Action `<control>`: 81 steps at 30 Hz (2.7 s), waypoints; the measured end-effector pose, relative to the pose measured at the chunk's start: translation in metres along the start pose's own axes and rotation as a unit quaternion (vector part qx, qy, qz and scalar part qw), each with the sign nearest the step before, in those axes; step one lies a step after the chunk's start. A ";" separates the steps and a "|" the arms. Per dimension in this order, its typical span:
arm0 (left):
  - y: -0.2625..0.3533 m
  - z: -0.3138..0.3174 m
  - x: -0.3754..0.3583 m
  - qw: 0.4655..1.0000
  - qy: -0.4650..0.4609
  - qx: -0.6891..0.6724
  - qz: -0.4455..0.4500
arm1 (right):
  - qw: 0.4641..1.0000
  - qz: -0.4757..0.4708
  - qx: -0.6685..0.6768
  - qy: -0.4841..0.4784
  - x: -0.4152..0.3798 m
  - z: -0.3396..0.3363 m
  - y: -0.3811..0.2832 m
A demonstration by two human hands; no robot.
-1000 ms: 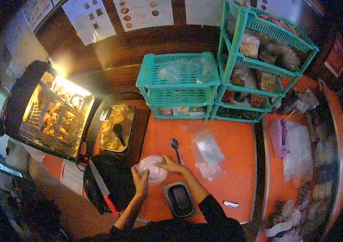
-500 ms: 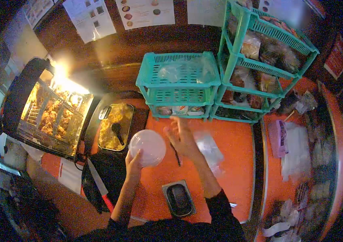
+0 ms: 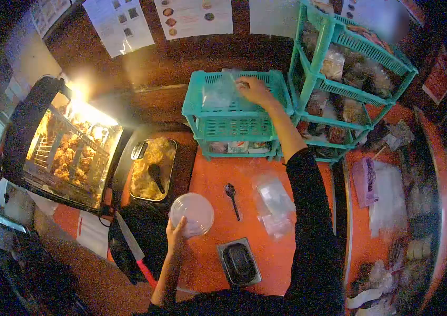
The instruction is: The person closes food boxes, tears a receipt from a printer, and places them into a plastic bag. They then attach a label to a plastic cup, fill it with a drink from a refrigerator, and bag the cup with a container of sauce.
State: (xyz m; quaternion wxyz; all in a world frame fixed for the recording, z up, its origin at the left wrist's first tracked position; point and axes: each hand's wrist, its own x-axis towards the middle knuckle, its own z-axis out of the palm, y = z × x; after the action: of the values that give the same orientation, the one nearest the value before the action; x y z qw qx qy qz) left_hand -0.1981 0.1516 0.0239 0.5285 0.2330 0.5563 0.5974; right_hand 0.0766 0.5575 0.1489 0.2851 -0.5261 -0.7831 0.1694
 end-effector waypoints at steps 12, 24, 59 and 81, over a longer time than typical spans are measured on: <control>-0.012 0.035 0.033 0.990 -0.086 -0.055 -0.095 | 0.957 -0.106 0.071 0.261 -0.149 -0.017 -0.101; 0.038 0.140 0.094 0.977 -0.204 0.023 0.058 | 0.897 0.188 0.388 0.098 -0.235 0.112 -0.036; 0.027 0.179 0.135 0.695 -0.067 0.492 0.521 | 0.990 0.015 0.017 0.136 -0.123 0.124 -0.011; 0.074 0.159 0.225 0.968 -0.121 0.091 0.202 | 0.983 0.004 0.176 0.056 -0.010 0.179 0.029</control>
State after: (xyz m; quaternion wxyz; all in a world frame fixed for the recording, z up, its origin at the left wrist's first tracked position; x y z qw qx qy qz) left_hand -0.1630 0.4320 0.0650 0.4365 0.4584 0.4817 0.6061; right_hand -0.0114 0.5657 -0.0092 0.4159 -0.4793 -0.7220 0.2759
